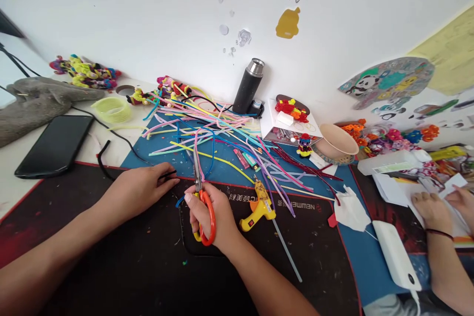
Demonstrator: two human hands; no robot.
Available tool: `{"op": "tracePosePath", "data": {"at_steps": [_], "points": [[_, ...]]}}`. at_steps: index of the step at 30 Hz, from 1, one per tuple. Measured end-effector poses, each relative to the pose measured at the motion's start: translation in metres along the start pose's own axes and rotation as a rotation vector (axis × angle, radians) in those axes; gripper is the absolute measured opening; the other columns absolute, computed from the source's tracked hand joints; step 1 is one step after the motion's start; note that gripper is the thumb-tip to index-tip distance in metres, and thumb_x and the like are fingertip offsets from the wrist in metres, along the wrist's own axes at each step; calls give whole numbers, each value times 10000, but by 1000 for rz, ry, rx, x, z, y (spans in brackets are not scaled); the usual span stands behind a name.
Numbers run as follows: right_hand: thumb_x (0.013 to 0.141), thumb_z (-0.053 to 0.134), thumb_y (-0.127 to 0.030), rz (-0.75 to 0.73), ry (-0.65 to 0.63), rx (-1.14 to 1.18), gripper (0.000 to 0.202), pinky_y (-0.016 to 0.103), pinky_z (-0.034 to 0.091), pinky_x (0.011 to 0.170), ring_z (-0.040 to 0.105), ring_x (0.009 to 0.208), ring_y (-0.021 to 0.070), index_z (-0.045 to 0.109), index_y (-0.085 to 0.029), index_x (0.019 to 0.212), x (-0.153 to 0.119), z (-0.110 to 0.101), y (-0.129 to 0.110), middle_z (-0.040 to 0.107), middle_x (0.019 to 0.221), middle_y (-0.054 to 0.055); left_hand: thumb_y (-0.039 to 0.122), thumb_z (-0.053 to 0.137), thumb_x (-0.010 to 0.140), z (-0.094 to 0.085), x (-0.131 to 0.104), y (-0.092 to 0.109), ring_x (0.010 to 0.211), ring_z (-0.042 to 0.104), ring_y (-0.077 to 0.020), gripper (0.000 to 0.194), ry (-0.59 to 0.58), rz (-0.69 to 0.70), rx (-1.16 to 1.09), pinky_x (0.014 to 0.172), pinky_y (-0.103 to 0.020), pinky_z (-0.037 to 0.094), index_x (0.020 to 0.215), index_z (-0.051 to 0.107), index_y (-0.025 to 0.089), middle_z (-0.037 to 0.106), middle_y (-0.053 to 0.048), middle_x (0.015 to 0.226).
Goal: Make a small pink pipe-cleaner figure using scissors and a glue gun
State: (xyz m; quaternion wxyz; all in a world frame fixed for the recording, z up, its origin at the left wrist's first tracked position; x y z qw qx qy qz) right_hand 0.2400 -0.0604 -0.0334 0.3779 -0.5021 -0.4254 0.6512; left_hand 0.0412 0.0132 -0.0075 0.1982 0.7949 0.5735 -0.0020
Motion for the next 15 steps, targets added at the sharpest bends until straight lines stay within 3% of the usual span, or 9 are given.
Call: {"op": "tracePosePath", "data": {"at_steps": [6, 12, 15], "points": [[960, 762, -656, 0, 7, 13, 496, 206, 407, 431, 488, 409, 101, 647, -201, 1122, -1, 2, -4, 558, 553, -96, 455, 425, 1076, 13, 3, -6, 793, 790, -332, 356, 25, 41, 19, 613, -355, 379, 1059, 696, 226, 825, -116, 901], [935, 763, -689, 13, 20, 83, 547, 212, 375, 401, 472, 382, 105, 669, -188, 1135, -1, 5, -10, 560, 527, -94, 581, 491, 1087, 2, -4, -10, 743, 720, -209, 391, 171, 209, -494, 688, -289, 489, 1013, 680, 247, 784, -14, 892], [927, 770, -683, 5, 21, 86, 546, 212, 370, 401, 464, 371, 103, 672, -184, 1128, 1, 6, -17, 563, 516, -95, 547, 543, 1098, -4, -8, -6, 720, 683, -169, 344, 249, 276, -597, 683, -249, 504, 986, 671, 248, 760, 15, 878]]}}
Point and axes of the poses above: each hand's wrist, its own x-axis towards the middle knuckle, its own z-axis out of the palm, y = z × x, the point moved 2 cm from there along x, towards the middle knuckle
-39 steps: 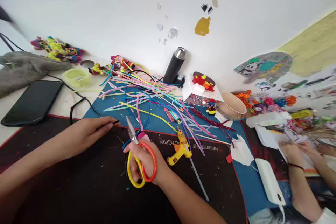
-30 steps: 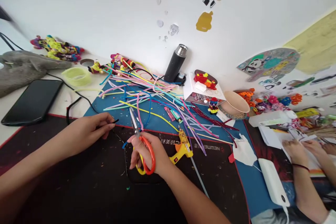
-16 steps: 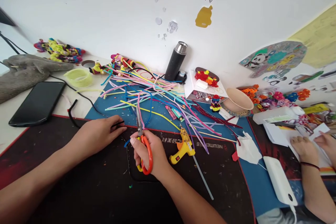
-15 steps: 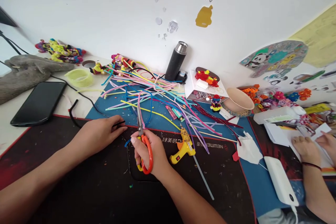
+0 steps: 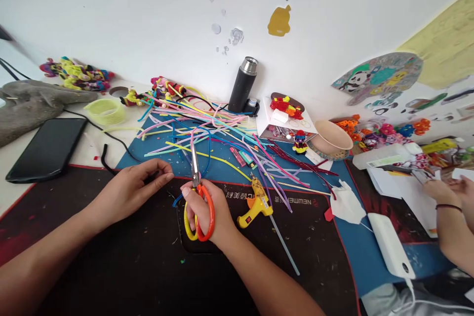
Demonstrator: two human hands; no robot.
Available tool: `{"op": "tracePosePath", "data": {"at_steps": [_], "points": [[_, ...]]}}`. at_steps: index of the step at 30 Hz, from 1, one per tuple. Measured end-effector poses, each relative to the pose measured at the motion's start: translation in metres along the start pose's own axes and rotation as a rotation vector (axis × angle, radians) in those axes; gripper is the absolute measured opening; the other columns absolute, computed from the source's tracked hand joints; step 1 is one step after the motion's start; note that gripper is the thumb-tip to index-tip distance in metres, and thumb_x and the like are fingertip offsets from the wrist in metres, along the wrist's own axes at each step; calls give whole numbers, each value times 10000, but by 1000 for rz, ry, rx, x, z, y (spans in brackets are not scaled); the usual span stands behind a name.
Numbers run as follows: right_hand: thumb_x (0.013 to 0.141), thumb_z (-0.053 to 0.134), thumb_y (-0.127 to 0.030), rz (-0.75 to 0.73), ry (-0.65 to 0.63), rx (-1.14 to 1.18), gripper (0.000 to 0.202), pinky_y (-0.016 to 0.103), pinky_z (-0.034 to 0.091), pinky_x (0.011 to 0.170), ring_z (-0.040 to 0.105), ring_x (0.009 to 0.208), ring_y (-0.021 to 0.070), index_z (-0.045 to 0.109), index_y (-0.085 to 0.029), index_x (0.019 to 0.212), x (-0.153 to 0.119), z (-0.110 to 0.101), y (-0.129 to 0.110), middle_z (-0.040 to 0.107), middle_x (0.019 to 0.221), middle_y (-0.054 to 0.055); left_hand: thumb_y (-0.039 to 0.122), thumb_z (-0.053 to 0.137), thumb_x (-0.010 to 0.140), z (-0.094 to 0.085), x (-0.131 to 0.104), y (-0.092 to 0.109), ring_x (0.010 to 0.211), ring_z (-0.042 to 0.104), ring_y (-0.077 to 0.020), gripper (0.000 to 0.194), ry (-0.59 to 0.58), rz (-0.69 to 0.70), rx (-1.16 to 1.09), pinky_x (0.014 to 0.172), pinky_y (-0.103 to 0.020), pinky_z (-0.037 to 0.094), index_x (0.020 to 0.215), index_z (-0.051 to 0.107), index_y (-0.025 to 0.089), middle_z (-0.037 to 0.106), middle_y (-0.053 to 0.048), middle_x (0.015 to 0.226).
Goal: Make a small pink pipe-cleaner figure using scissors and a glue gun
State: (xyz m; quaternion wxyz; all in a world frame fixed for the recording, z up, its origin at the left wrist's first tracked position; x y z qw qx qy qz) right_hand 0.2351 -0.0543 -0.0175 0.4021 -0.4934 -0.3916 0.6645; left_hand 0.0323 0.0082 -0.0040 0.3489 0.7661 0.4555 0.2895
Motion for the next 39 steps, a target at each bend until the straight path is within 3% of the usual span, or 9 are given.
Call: {"op": "tracePosePath", "data": {"at_steps": [7, 18, 32, 39], "points": [[905, 794, -672, -20, 4, -5, 535, 212, 365, 396, 478, 374, 106, 650, -198, 1107, 10, 2, -14, 572, 529, -101, 397, 562, 1104, 5, -7, 3, 745, 747, -157, 189, -9, 162, 13, 728, -221, 569, 1073, 676, 250, 798, 10, 902], [892, 816, -603, 24, -66, -22, 462, 212, 359, 386, 467, 370, 111, 608, -221, 1050, 14, 8, -16, 568, 513, -106, 241, 533, 1074, 4, -11, 5, 825, 828, -169, 176, -7, 290, 75, 772, -210, 616, 1144, 694, 225, 861, -32, 986], [904, 788, -576, 8, -89, -30, 416, 220, 368, 405, 456, 371, 113, 600, -228, 1035, 19, 11, -24, 552, 497, -109, 369, 594, 1098, 4, -9, 2, 852, 837, -196, 230, 37, 180, -11, 811, -242, 645, 1166, 765, 230, 875, -36, 1013], [897, 787, -577, -10, -84, -14, 413, 219, 360, 395, 440, 362, 107, 602, -231, 1025, 20, 12, -28, 558, 502, -110, 403, 608, 1106, 1, -10, 2, 799, 821, -183, 246, 68, 211, 19, 784, -247, 638, 1163, 789, 245, 881, -32, 1015]]}}
Point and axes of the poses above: each hand's wrist, its own x-axis towards the middle knuckle, its own z-axis out of the palm, y = z × x, the point moved 2 cm from there along x, towards the middle knuckle
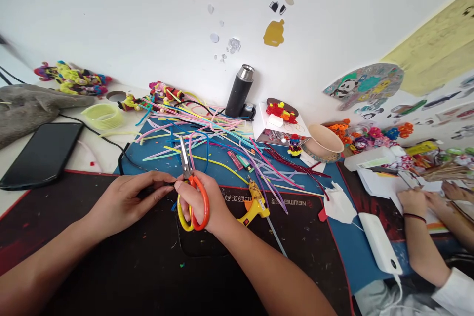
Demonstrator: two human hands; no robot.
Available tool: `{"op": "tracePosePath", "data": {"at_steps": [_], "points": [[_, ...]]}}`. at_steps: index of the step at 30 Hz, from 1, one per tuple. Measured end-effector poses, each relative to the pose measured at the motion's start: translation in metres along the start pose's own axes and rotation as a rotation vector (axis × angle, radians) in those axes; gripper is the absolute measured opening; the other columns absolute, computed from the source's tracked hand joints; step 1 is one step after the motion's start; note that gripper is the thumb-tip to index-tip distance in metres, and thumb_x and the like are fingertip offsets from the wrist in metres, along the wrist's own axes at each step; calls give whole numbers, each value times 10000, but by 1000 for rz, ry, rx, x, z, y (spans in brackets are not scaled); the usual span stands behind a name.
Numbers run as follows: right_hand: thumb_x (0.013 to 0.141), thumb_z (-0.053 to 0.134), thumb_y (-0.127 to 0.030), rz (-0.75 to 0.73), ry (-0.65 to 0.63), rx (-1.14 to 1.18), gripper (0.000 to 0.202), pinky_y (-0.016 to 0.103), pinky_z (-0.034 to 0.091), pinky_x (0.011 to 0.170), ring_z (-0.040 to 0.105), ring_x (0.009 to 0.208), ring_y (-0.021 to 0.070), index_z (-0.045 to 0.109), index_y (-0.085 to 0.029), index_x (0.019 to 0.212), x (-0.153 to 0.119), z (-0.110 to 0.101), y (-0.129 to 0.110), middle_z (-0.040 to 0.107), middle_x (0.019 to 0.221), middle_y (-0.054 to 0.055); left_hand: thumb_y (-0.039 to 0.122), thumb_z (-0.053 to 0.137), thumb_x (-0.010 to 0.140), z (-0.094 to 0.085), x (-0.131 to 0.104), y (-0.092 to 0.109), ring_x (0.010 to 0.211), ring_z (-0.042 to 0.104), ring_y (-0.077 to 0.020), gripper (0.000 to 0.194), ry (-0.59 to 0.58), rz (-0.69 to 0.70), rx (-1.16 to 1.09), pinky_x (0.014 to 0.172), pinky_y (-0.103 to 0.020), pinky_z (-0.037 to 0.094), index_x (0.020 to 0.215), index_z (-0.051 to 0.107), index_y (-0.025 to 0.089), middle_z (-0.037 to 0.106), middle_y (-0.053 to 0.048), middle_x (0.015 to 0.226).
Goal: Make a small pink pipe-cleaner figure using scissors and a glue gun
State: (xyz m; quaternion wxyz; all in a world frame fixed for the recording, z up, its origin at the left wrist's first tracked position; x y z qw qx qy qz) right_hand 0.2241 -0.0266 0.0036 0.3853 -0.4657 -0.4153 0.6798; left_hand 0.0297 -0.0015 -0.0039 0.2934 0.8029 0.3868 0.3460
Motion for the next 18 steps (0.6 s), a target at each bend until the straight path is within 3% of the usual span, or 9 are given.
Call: {"op": "tracePosePath", "data": {"at_steps": [4, 18], "points": [[884, 794, -590, 2, 2, -6, 424, 217, 364, 396, 439, 363, 104, 606, -233, 1014, 0, 0, -2, 549, 497, -114, 369, 597, 1115, -1, 2, 2, 773, 809, -169, 242, 42, 54, 26, 749, -228, 615, 1044, 780, 228, 867, -28, 950], [913, 774, -604, 17, 6, -92, 428, 232, 385, 412, 459, 379, 113, 617, -224, 1033, -1, -4, 0, 550, 515, -108, 381, 543, 1109, -2, 0, -7, 799, 810, -197, 299, -25, 29, 188, 761, -270, 611, 1063, 806, 247, 862, -35, 969]]}}
Point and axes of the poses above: each hand's wrist, its own x-axis towards the middle knuckle, its own z-axis out of the palm, y = z × x, the point moved 2 cm from there along x, towards the middle knuckle
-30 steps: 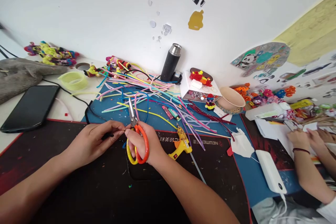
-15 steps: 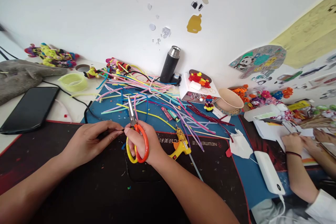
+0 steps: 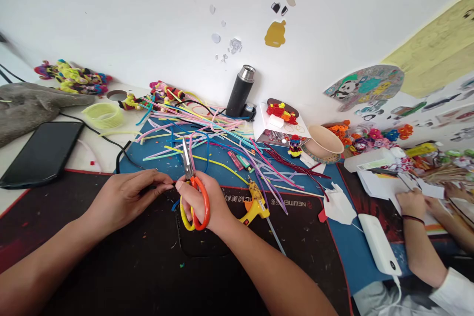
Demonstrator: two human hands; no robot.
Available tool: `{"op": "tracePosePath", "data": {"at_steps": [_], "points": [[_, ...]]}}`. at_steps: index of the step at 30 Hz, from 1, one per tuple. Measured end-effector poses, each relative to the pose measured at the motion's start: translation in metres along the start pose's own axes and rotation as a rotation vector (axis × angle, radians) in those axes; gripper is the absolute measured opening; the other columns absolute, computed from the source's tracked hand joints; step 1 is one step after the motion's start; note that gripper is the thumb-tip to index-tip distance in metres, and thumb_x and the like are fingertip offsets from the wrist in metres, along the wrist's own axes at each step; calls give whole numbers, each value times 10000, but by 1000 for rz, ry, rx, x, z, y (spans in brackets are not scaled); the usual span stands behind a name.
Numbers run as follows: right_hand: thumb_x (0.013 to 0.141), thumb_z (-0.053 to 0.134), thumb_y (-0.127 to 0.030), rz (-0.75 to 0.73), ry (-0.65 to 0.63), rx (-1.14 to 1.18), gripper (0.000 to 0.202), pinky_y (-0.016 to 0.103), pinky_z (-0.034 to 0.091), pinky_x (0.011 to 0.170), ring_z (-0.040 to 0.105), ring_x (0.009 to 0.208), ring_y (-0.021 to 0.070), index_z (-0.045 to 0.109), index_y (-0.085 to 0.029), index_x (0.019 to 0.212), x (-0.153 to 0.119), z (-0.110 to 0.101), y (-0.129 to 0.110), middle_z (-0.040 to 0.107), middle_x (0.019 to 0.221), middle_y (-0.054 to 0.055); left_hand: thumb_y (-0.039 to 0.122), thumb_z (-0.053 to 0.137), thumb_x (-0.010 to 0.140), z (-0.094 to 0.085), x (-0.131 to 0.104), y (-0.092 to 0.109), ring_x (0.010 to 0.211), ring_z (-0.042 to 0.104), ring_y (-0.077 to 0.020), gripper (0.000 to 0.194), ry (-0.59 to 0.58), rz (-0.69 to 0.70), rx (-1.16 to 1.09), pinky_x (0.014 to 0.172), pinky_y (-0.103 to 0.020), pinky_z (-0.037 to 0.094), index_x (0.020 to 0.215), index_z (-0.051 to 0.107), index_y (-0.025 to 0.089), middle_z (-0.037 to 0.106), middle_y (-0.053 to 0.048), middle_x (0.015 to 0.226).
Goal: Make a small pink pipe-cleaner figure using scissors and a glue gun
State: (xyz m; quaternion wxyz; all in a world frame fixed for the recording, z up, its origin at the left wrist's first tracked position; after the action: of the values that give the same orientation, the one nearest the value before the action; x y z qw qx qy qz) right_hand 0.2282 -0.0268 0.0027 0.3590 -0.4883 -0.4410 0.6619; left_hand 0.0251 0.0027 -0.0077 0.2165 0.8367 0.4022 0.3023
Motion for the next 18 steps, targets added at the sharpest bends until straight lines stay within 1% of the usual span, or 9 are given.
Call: {"op": "tracePosePath", "data": {"at_steps": [5, 11, 13, 15, 18], "points": [[912, 769, -609, 8, -9, -3, 424, 229, 377, 406, 433, 365, 107, 595, -235, 1012, 1, 2, 2, 534, 499, -117, 280, 578, 1097, 1, -2, 0, 807, 817, -190, 222, 61, 110, 34, 734, -244, 593, 1057, 792, 238, 862, -20, 957], [879, 803, -605, 24, -18, -8, 444, 224, 373, 404, 428, 362, 108, 589, -238, 1010, -1, 2, -1, 533, 487, -119, 269, 537, 1111, 1, -2, 2, 783, 803, -183, 250, 31, 118, 14, 731, -248, 567, 1056, 779, 241, 847, -18, 939], [881, 801, -593, 25, -8, -19, 430, 222, 373, 410, 433, 368, 108, 592, -237, 999, -2, 2, -2, 527, 482, -117, 315, 535, 1129, 1, -1, 3, 784, 799, -182, 256, 16, 99, -18, 735, -249, 560, 1056, 769, 243, 842, -14, 935], [881, 793, -593, 21, 4, -25, 422, 222, 369, 406, 438, 368, 110, 590, -237, 985, -2, 2, -4, 521, 479, -115, 412, 562, 1137, 0, 0, 4, 784, 794, -184, 253, -6, 47, -58, 734, -252, 556, 1083, 747, 248, 835, -8, 945], [877, 785, -599, 12, 22, -12, 422, 223, 366, 395, 438, 362, 111, 574, -245, 966, 0, 2, -7, 521, 483, -115, 531, 556, 1130, 1, -1, 4, 831, 794, -201, 308, -70, -61, -99, 750, -268, 556, 1200, 685, 260, 827, -9, 1023]]}}
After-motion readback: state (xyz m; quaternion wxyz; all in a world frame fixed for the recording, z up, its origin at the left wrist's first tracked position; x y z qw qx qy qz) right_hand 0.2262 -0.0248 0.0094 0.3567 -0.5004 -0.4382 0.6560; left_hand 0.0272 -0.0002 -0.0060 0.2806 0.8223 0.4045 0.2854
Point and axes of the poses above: each hand's wrist, its own x-axis towards the middle knuckle, its own z-axis out of the palm, y = z × x, the point moved 2 cm from there along x, towards the middle knuckle
